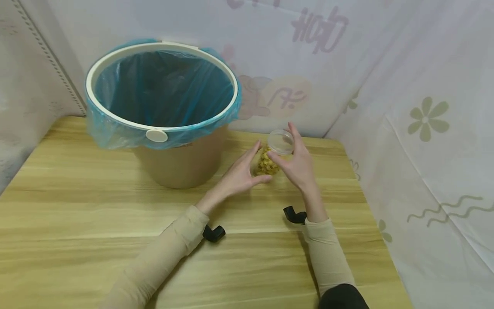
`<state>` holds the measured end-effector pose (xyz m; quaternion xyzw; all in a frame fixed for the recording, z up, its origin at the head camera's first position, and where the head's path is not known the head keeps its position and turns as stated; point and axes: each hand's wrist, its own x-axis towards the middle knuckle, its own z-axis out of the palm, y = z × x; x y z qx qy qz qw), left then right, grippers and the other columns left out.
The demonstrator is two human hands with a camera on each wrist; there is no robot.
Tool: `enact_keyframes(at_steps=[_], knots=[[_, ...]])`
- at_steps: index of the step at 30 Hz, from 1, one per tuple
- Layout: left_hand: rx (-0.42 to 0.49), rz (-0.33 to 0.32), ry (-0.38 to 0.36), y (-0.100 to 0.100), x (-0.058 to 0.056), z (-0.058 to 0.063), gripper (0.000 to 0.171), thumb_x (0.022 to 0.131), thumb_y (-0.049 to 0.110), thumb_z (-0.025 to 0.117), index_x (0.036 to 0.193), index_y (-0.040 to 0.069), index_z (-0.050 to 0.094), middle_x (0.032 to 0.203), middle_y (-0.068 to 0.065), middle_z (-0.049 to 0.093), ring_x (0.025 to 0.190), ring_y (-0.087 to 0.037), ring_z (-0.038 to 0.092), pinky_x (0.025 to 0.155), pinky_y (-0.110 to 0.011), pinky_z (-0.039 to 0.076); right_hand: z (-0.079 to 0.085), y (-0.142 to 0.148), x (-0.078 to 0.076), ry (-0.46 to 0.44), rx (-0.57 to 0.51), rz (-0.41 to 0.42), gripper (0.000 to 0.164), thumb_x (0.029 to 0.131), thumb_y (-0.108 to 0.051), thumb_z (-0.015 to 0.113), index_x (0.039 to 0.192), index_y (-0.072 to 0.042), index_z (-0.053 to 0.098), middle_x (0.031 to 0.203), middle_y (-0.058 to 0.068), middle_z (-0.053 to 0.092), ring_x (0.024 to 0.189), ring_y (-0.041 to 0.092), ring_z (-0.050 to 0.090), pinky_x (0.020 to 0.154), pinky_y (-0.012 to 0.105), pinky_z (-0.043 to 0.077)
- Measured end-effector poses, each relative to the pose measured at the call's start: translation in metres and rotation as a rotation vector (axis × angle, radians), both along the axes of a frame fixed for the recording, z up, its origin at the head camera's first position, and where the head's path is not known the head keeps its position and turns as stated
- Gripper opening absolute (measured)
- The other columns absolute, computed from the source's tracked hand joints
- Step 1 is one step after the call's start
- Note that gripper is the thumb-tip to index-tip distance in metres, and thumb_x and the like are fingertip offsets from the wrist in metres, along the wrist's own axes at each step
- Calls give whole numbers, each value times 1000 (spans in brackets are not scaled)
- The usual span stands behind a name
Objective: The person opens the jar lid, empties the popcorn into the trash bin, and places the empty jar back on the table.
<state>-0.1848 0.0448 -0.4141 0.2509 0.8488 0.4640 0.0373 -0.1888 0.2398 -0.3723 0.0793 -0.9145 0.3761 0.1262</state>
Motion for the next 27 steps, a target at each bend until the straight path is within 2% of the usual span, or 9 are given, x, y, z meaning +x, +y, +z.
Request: enact_keyframes(at_steps=[2,5,8,14,17,21,27], knots=[[19,5,-11,2,-4,-2,107,73,69,62,151,35,-3,157,4,23,145,-24,23,115,-52,25,1,-2,-1,-7,-3,-6,95,73,-61,69,146,-49,10,152,-13,31,134,24,41,102,60,38],[43,8,-26,5,-9,-3,105,76,59,68,150,36,-3,156,1,27,143,-24,28,114,-52,26,1,-4,-2,10,-18,-1,96,72,-60,71,147,-45,13,150,-4,37,130,28,46,99,57,42],[62,11,-37,9,-12,-3,103,77,53,71,150,37,0,155,1,29,141,-23,32,113,-51,29,1,-5,-4,27,-35,8,96,72,-58,72,147,-44,14,146,-1,43,123,27,52,93,53,47],[79,30,-73,16,-16,-6,97,75,57,70,145,51,4,156,6,26,141,-24,30,111,-53,32,0,-6,-3,48,-22,-3,96,72,-60,71,148,-42,15,147,0,42,123,26,52,94,50,48],[104,41,-80,20,-19,-8,94,74,55,72,143,55,8,155,8,28,140,-23,32,110,-52,33,-1,-6,-2,47,-28,-1,97,72,-58,72,148,-40,16,146,3,44,124,25,52,95,49,48],[140,43,-90,24,-21,-12,90,75,48,75,142,53,16,149,9,37,136,-21,39,108,-49,37,-3,-5,-1,30,-60,-1,96,71,-57,74,146,-44,16,146,4,43,124,24,51,93,48,49],[161,46,-101,28,-24,-15,86,74,44,77,143,46,26,143,7,45,129,-20,46,104,-47,41,-2,1,-1,10,-155,23,91,71,-50,77,145,-41,24,142,2,46,121,22,52,93,50,49]])
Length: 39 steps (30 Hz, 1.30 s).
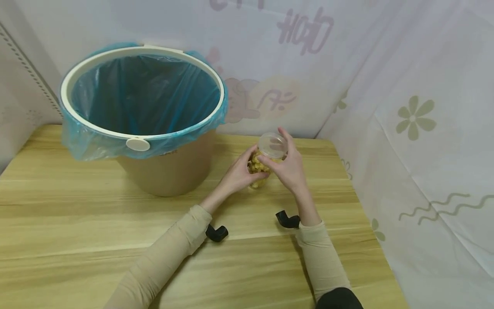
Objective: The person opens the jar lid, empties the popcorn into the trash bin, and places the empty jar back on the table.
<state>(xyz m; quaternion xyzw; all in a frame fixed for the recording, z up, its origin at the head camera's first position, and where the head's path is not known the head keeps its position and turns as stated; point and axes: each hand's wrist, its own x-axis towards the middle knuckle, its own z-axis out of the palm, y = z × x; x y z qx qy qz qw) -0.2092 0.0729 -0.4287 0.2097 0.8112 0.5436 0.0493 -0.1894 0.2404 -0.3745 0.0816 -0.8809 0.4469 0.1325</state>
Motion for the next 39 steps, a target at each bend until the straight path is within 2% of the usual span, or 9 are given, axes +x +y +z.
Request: enact_keyframes(at_steps=[3,9,13,16,20,24,30,35,39], knots=[[-9,9,12,-1,0,2,86,73,46,77,143,44,28,142,5,46,128,-19,47,104,-46,41,6,1,2,-23,-47,12,86,74,-43,77,144,-42,26,142,-1,46,118,20,53,91,48,49],[-48,20,64,-2,5,11,86,74,51,74,145,41,27,144,3,44,126,-20,48,100,-44,45,28,-4,17,-39,-115,26,79,80,-30,74,145,-31,31,142,7,44,111,24,56,74,37,54],[-87,26,101,-5,11,18,86,75,55,71,146,39,25,146,2,41,128,-20,46,101,-45,44,36,-6,21,-43,-174,43,74,82,-25,72,145,-26,34,142,12,42,110,26,55,75,33,55],[-111,30,117,-9,15,24,86,76,56,69,147,39,23,147,1,41,130,-20,45,102,-45,44,37,-6,20,-43,-203,62,71,83,-24,71,144,-27,35,139,13,44,110,26,55,77,33,55],[-123,49,128,-14,22,33,87,76,56,70,147,39,22,147,1,40,130,-22,46,101,-47,44,31,-3,14,-34,-222,89,68,83,-24,72,142,-31,37,133,11,48,107,25,56,73,33,56],[-119,58,132,-20,30,40,90,74,52,73,147,38,23,146,2,40,128,-22,47,100,-47,45,25,-3,10,-14,-258,129,65,83,-24,71,140,-32,40,133,8,47,107,25,57,73,32,57],[-123,62,117,-28,40,48,92,72,52,75,147,39,22,147,2,39,127,-21,47,98,-47,46,28,-8,15,3,-327,214,61,84,-22,69,139,-25,42,133,11,47,104,38,62,72,33,59],[-197,75,187,-34,47,55,95,71,51,76,148,35,23,146,-1,42,127,-21,48,100,-46,46,33,-12,21,-29,-378,272,58,86,-19,68,138,-22,43,136,9,44,103,33,65,72,35,59],[-274,88,255,-37,53,58,99,68,55,76,148,33,22,141,-1,47,124,-21,50,98,-45,47,33,-11,24,-65,-392,323,56,87,-18,65,138,-19,42,134,14,47,106,36,63,72,36,59]])
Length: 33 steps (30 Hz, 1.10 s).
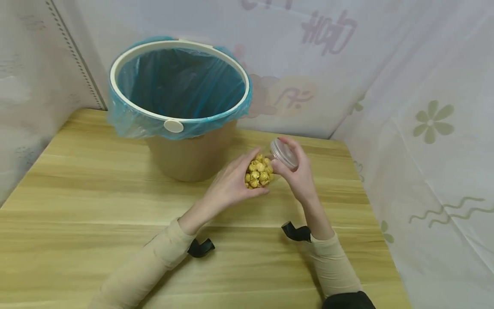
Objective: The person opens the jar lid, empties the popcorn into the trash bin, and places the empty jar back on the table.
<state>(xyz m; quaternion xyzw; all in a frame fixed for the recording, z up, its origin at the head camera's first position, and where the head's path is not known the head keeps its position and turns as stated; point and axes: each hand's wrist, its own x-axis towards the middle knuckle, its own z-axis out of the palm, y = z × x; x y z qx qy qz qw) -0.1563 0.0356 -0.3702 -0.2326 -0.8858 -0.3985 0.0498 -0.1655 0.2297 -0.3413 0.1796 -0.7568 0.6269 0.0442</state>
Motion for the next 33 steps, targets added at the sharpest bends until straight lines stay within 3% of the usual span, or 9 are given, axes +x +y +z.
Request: enact_keyframes(at_steps=[8,12,16,20,23,26,30,33], knots=[[-76,9,49,-7,9,1,97,67,55,76,147,28,28,127,0,54,110,-17,54,84,-44,53,-2,3,6,-86,0,86,59,87,-16,63,140,-11,36,129,21,50,110,38,60,75,41,58],[-102,20,72,-11,10,0,94,67,53,77,145,27,32,126,0,55,109,-18,55,85,-43,52,-4,5,6,-116,18,136,60,88,-15,62,141,-16,34,128,21,51,110,34,58,78,47,57],[-146,46,136,-16,10,-1,92,66,50,79,144,28,34,120,-2,55,104,-19,54,84,-41,51,-5,10,3,-122,80,199,63,90,-18,62,144,-18,31,134,22,45,110,39,55,79,50,56],[-201,78,221,-21,10,-1,93,65,48,80,143,29,34,116,-1,55,100,-20,53,80,-41,51,-5,15,1,-113,172,233,61,93,-33,57,146,-20,30,140,20,40,110,41,55,80,49,56],[-230,92,278,-24,10,-1,94,64,47,81,143,29,33,116,-2,54,100,-21,53,79,-43,51,0,17,1,-114,250,222,56,97,-44,44,147,-24,30,143,16,40,107,33,59,79,47,56],[-272,102,333,-25,10,-2,95,64,47,82,144,29,32,117,-2,54,102,-23,52,79,-45,50,10,14,6,-121,334,181,51,100,-44,34,147,-24,31,142,14,41,98,30,60,76,47,55],[-342,114,414,-27,11,-3,97,65,44,82,145,28,30,119,-4,54,106,-26,51,80,-45,49,24,7,13,-134,444,121,49,101,-38,35,146,-18,34,135,13,48,85,28,56,70,46,53],[-388,129,473,-28,12,-5,98,65,42,83,146,27,30,121,-6,54,108,-28,51,81,-46,49,25,5,14,-153,484,93,47,100,-35,40,144,-17,38,126,13,52,76,27,55,66,42,52]])
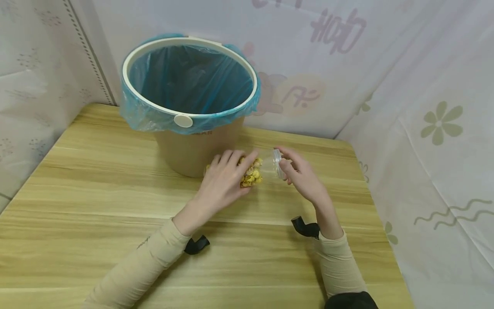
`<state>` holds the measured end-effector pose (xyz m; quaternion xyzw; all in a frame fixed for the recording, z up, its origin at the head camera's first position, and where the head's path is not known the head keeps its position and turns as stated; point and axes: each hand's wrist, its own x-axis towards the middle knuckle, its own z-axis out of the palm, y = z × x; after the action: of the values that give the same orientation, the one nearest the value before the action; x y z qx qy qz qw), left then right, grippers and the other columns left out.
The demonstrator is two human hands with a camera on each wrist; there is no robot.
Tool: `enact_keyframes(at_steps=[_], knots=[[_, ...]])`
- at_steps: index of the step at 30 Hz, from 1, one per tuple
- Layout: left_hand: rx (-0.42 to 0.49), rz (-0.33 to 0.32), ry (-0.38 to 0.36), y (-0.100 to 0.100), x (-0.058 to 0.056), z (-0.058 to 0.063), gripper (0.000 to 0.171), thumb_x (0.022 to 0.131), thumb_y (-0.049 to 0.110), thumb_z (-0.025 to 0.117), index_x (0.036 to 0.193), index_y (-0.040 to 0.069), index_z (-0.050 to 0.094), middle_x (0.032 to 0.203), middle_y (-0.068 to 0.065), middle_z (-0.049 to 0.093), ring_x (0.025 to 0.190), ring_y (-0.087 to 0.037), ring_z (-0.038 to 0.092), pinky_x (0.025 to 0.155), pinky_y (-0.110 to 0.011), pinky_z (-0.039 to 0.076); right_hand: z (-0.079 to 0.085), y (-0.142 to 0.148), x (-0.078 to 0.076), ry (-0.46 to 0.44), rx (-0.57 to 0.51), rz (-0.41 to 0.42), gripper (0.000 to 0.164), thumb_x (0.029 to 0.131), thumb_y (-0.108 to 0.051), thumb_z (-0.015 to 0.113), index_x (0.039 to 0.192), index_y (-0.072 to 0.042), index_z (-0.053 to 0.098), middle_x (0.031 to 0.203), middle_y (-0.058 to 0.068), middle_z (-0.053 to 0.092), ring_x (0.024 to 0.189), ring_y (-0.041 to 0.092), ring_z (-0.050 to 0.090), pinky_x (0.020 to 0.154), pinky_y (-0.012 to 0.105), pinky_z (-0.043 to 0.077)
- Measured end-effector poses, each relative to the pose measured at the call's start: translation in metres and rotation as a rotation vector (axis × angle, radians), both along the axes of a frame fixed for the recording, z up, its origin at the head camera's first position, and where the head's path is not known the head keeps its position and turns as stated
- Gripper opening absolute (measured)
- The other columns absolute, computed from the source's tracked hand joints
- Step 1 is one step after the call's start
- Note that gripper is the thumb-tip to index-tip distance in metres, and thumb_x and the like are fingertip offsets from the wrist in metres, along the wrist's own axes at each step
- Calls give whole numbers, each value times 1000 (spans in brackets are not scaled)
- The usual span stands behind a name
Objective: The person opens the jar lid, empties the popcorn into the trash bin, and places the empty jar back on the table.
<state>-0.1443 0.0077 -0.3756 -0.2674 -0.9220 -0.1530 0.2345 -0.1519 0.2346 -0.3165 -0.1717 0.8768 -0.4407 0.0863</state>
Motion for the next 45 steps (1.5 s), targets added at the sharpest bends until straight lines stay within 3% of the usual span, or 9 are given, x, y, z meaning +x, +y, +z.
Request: enact_keyframes(at_steps=[5,10,24,30,37,45], knots=[[-47,10,75,1,0,-3,97,64,44,83,145,24,32,122,-9,54,108,-29,51,81,-44,49,-17,8,-9,-32,-16,-41,42,99,-36,45,140,-27,42,118,11,54,65,31,60,66,42,55],[-55,11,106,2,0,-4,98,64,45,83,145,23,32,123,-9,55,107,-29,52,80,-43,49,-25,11,-13,-18,-39,-58,43,95,-47,48,136,-36,44,113,5,56,61,29,60,64,43,56],[-79,9,164,2,-4,-3,100,62,47,84,144,19,32,119,-13,57,104,-31,56,82,-42,51,-27,8,-16,60,-41,-33,43,95,-38,52,136,-28,46,116,10,55,63,30,55,53,30,47],[-75,-2,177,1,-6,-4,100,62,46,84,143,17,33,118,-13,58,100,-30,58,83,-40,52,-30,8,-19,89,-83,-22,40,94,-35,55,133,-29,49,113,9,56,62,23,54,52,28,46],[-16,-32,120,0,-7,-7,102,61,44,85,145,18,33,117,-11,57,102,-29,57,86,-41,51,-31,7,-19,119,-108,-19,40,92,-28,61,130,-31,52,108,6,60,73,31,60,55,27,49],[48,-62,57,0,-8,-8,97,64,41,83,144,18,34,117,-10,57,102,-27,56,86,-40,51,-7,3,-7,170,-112,117,53,88,-6,63,138,-13,46,122,9,53,87,28,59,69,28,51]])
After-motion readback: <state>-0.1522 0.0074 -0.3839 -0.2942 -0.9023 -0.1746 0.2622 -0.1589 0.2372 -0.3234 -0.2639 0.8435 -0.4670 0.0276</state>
